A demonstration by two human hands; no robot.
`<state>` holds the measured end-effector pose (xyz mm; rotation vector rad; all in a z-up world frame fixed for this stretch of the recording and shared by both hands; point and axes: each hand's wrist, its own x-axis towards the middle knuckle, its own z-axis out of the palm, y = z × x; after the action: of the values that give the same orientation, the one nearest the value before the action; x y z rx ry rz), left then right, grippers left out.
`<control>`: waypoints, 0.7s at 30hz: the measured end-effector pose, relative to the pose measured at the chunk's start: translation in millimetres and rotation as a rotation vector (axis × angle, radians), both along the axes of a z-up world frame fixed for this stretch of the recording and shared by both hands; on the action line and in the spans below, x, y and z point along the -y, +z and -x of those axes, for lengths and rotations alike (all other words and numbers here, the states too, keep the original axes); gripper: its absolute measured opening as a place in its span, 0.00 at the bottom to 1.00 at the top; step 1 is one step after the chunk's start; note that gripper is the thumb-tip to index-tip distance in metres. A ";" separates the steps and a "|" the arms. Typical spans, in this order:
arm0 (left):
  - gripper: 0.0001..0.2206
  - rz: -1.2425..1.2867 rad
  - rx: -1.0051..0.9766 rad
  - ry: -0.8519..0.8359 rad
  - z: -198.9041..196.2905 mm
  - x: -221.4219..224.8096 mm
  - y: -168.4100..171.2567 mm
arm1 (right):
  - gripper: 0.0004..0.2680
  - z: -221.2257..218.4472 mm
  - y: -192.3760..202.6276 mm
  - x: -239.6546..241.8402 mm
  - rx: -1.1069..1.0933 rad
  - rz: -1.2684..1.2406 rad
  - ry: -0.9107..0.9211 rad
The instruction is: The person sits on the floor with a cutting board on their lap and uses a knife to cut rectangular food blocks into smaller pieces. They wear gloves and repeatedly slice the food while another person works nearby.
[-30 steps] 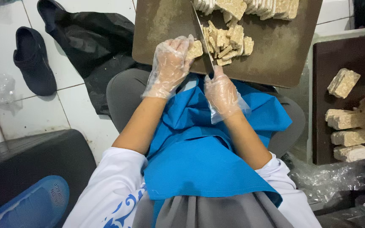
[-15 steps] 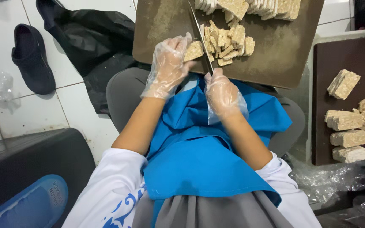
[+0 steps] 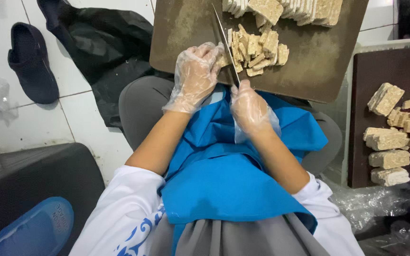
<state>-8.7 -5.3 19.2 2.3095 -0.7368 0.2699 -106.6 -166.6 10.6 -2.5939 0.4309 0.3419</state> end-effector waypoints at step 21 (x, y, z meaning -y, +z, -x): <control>0.13 0.030 -0.009 0.117 -1.4 9.0 -23.3 | 0.10 2.6 52.1 -13.9 -0.123 0.023 0.006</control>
<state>-7.2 -14.3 -4.1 2.3279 -0.5903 0.3214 -109.2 -152.6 62.7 -2.6062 0.4725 0.5036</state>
